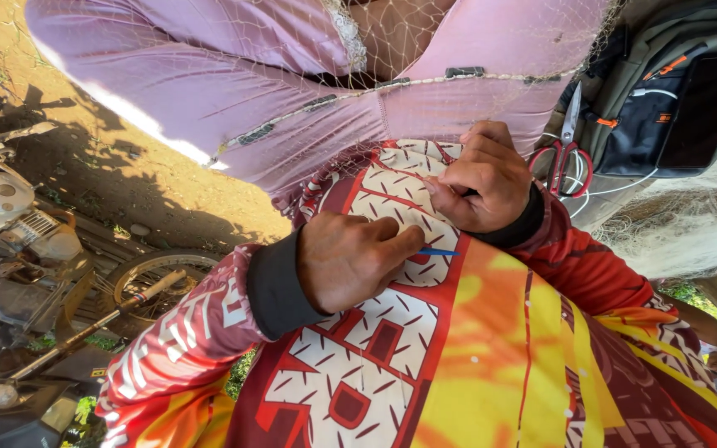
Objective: Repairing a fishing net using scissors and a net needle while sitting outdoors
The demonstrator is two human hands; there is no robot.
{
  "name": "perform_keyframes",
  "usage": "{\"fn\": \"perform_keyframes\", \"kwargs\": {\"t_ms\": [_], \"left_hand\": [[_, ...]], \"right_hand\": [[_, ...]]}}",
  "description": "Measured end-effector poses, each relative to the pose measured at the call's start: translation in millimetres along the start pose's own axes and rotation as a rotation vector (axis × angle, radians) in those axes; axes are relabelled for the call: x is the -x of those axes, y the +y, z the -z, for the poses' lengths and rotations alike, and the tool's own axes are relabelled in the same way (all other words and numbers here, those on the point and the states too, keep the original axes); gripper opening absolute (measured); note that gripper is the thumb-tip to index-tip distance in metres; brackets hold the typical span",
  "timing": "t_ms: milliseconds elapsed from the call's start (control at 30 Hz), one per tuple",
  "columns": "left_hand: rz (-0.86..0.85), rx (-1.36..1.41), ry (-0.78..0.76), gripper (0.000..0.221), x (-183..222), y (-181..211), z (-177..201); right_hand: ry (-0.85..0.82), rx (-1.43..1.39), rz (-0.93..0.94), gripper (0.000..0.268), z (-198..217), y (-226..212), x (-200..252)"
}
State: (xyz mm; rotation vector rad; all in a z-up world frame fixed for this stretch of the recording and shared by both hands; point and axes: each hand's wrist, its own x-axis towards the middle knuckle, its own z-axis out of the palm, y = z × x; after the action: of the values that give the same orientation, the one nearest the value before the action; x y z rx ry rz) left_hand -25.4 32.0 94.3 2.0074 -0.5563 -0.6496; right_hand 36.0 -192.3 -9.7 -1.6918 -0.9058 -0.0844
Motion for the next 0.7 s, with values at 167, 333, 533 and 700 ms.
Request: {"fn": "perform_keyframes", "kwargs": {"t_ms": [167, 333, 533, 700], "left_hand": [[-0.007, 0.029, 0.032, 0.023, -2, 4, -8], [-0.026, 0.057, 0.067, 0.022, -8, 9, -5], [0.014, -0.129, 0.392, 0.038, -4, 15, 35], [0.142, -0.436, 0.554, 0.032, 13, -6, 48]], "right_hand": [[-0.035, 0.035, 0.072, 0.008, 1, -1, -8], [-0.06, 0.1, 0.14, 0.007, 1, -6, -15], [-0.087, -0.073, -0.324, 0.013, -4, -25, -25], [0.03, -0.56, -0.869, 0.006, -4, -21, -19]]}}
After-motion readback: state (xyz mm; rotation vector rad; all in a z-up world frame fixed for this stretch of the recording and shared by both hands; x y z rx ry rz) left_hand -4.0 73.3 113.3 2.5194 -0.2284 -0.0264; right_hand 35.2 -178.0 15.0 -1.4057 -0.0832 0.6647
